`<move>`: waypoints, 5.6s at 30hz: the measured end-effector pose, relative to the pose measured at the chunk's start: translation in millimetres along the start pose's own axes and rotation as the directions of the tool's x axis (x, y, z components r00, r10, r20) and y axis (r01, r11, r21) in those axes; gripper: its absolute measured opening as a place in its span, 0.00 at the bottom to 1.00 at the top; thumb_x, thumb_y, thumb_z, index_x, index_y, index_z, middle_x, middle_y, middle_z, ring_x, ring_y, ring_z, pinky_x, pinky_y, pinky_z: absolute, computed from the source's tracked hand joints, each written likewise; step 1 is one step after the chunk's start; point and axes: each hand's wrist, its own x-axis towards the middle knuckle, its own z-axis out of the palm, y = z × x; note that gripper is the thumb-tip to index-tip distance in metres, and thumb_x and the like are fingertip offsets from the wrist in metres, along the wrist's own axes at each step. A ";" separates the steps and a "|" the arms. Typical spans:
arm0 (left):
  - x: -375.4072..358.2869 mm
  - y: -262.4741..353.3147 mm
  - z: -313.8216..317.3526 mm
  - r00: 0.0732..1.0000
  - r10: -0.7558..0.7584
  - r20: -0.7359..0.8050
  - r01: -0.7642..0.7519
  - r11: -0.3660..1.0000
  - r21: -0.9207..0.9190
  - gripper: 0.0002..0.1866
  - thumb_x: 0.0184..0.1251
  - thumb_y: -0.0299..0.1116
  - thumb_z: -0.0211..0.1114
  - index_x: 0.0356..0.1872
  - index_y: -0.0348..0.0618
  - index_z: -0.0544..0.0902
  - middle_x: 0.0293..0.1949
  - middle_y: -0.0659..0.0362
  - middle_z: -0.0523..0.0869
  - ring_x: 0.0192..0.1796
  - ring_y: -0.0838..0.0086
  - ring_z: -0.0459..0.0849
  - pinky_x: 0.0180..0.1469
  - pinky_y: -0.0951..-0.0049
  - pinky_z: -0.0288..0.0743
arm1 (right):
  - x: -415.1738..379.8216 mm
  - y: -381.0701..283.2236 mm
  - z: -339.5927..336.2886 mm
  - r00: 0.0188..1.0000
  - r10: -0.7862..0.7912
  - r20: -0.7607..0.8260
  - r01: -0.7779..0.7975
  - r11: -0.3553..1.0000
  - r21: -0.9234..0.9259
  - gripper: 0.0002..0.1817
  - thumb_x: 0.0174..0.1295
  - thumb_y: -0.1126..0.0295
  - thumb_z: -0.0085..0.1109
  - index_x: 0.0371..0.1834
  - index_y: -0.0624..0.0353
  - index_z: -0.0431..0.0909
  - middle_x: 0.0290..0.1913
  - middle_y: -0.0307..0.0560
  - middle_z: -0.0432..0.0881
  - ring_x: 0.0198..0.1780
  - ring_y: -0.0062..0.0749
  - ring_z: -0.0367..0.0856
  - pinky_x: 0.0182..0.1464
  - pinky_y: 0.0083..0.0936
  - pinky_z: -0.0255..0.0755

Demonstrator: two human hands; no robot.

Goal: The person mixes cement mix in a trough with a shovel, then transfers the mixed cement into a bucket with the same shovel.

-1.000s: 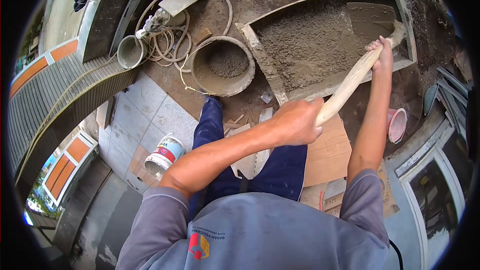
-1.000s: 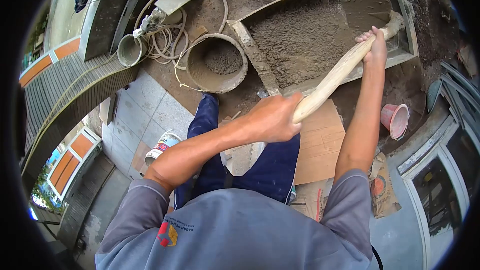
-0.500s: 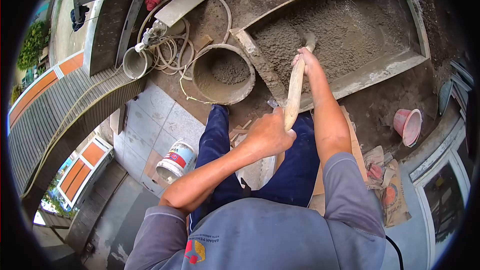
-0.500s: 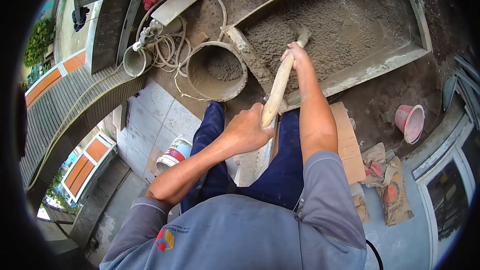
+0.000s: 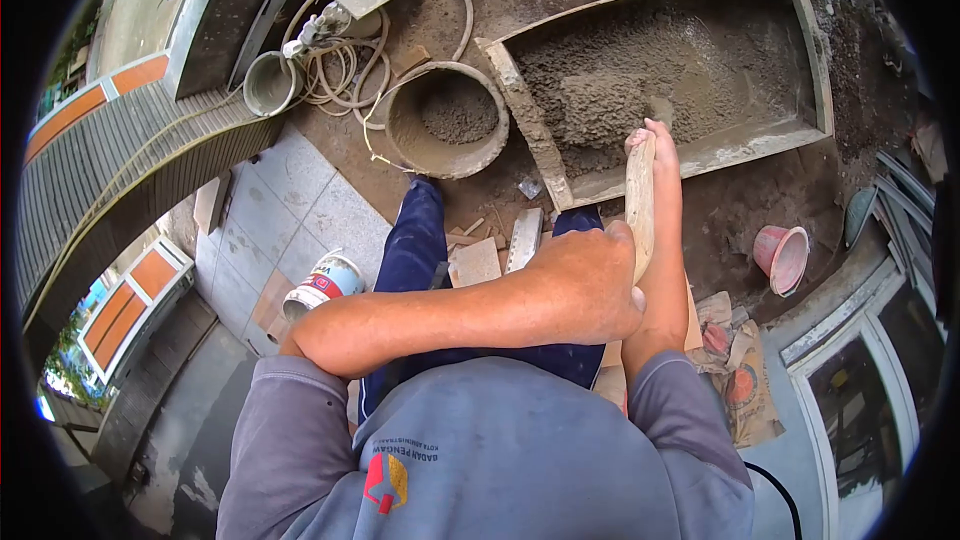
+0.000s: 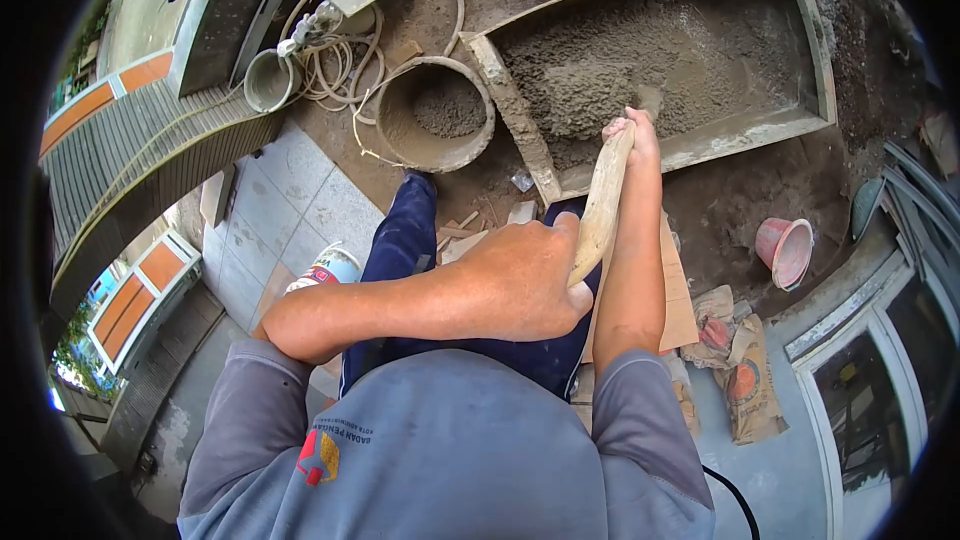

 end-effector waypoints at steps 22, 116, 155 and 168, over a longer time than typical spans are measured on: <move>-239.7 -389.1 -24.2 0.893 -0.055 -0.447 0.164 0.964 0.209 0.09 0.52 0.30 0.64 0.33 0.41 0.75 0.29 0.47 0.83 0.37 0.49 0.83 0.39 0.52 0.75 | -50.6 336.5 135.4 0.921 -0.386 -0.061 0.368 0.909 -0.195 0.10 0.64 0.67 0.52 0.40 0.62 0.66 0.30 0.49 0.72 0.31 0.44 0.76 0.44 0.49 0.79; 98.5 -130.2 233.3 0.948 -0.091 -0.304 -0.069 0.875 -0.479 0.19 0.59 0.35 0.62 0.45 0.33 0.68 0.28 0.44 0.83 0.28 0.51 0.85 0.36 0.55 0.79 | -27.3 -5.9 29.8 0.818 -0.574 0.017 0.344 0.466 -0.815 0.14 0.62 0.63 0.59 0.41 0.62 0.70 0.23 0.41 0.70 0.20 0.25 0.72 0.21 0.27 0.74; -371.7 -615.9 15.8 0.500 -0.849 -0.169 0.320 0.363 -0.875 0.27 0.68 0.42 0.61 0.61 0.34 0.69 0.49 0.42 0.82 0.45 0.55 0.84 0.40 0.50 0.84 | -142.6 185.7 37.4 0.733 -0.671 -0.112 -0.113 0.042 -0.993 0.26 0.63 0.72 0.48 0.67 0.58 0.63 0.22 0.48 0.72 0.15 0.36 0.74 0.13 0.37 0.73; -408.3 -571.0 99.2 0.596 -0.757 -0.268 0.169 0.444 -0.880 0.23 0.68 0.46 0.61 0.54 0.36 0.77 0.43 0.50 0.85 0.42 0.63 0.86 0.39 0.60 0.82 | -99.5 150.6 -1.4 0.734 -0.679 -0.028 -0.134 -0.104 -0.985 0.20 0.57 0.72 0.49 0.52 0.68 0.75 0.30 0.56 0.80 0.24 0.43 0.82 0.25 0.40 0.78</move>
